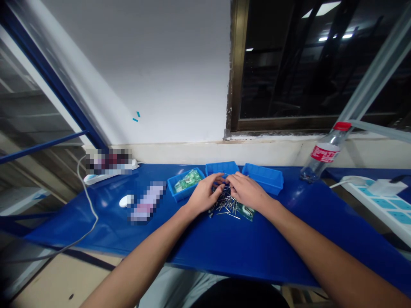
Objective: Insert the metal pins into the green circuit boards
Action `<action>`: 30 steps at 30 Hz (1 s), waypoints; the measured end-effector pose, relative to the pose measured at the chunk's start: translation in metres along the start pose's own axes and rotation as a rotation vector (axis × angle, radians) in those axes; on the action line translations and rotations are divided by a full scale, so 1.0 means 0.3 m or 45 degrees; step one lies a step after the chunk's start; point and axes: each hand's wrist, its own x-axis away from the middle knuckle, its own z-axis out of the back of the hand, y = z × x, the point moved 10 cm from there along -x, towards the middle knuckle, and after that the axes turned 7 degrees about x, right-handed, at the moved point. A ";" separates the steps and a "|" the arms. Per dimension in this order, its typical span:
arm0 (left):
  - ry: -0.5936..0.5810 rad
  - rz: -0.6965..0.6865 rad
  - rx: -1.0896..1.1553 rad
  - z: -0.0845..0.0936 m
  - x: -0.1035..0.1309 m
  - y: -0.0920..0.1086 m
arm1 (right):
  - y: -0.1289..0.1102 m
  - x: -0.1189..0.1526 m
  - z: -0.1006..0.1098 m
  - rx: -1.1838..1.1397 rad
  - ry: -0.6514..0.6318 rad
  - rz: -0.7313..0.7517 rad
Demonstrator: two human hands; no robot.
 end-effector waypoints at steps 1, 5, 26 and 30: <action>0.026 -0.001 -0.003 0.009 -0.001 0.004 | -0.003 0.005 0.014 -0.010 0.035 -0.014; 0.073 0.052 0.001 0.035 -0.001 0.015 | -0.007 0.026 0.075 -0.160 0.163 -0.123; -0.056 0.075 0.082 -0.001 0.006 -0.018 | 0.000 0.052 0.056 -0.633 0.199 -0.391; -0.139 0.019 0.021 -0.022 0.010 0.003 | -0.002 0.053 0.057 -0.583 0.188 -0.371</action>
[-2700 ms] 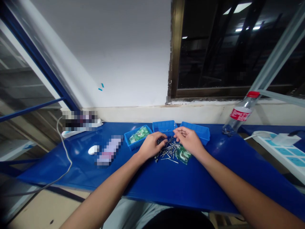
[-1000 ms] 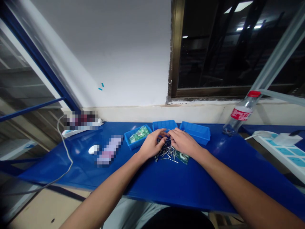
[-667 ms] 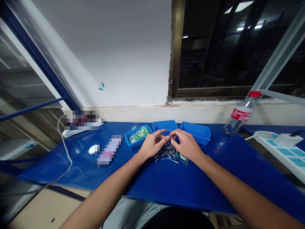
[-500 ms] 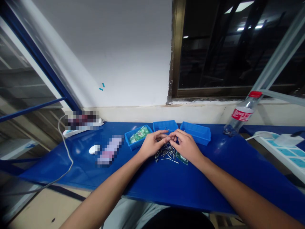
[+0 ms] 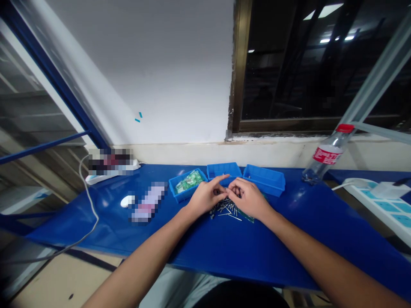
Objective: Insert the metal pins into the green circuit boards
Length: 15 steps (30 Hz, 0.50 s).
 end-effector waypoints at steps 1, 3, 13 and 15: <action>-0.003 -0.012 0.009 -0.002 -0.001 0.007 | 0.007 0.000 0.003 -0.010 0.008 -0.014; 0.022 -0.031 0.047 0.004 -0.005 0.022 | 0.033 -0.001 0.009 -0.076 0.024 -0.079; 0.273 0.078 0.514 0.068 -0.019 -0.027 | 0.031 -0.002 -0.015 -0.211 -0.045 -0.036; 0.279 0.097 0.604 0.067 -0.022 -0.042 | 0.026 -0.002 -0.024 -0.188 -0.061 -0.012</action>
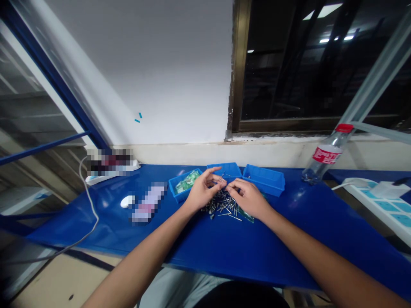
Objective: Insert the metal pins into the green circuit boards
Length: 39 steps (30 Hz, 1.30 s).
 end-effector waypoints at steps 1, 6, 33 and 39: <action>-0.003 0.014 0.038 0.000 -0.001 -0.005 | 0.001 0.000 -0.002 0.015 0.000 0.002; -0.042 0.075 0.091 -0.014 0.000 -0.016 | 0.017 0.004 -0.006 -0.017 0.037 -0.009; -0.445 -0.173 -1.042 -0.102 0.051 -0.053 | 0.119 -0.020 0.075 -0.200 0.207 -0.327; -0.444 -0.159 -1.058 -0.102 0.051 -0.050 | 0.053 -0.024 0.010 0.512 0.004 0.185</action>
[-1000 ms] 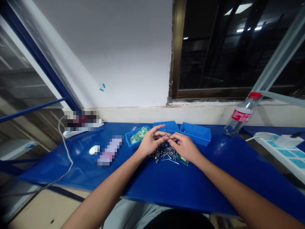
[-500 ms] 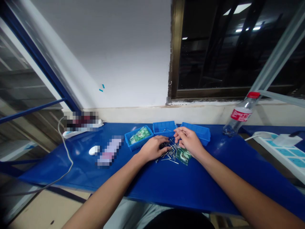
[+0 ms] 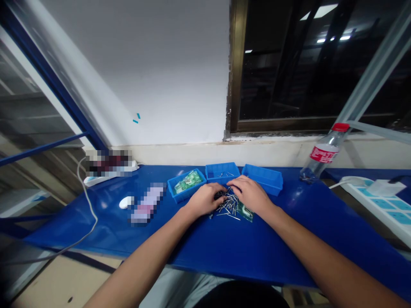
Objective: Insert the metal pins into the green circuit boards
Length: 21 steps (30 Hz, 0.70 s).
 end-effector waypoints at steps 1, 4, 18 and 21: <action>-0.003 0.003 0.001 0.000 0.000 0.000 | 0.003 0.002 -0.019 0.033 -0.037 0.032; 0.000 0.009 0.016 0.001 -0.001 0.000 | 0.013 0.005 -0.055 0.068 -0.098 0.073; 0.085 -0.073 0.066 0.029 -0.001 0.026 | -0.051 -0.020 -0.046 0.127 -0.194 0.202; 0.171 -0.057 0.092 0.057 0.001 0.031 | -0.062 -0.017 -0.006 0.022 -0.082 0.148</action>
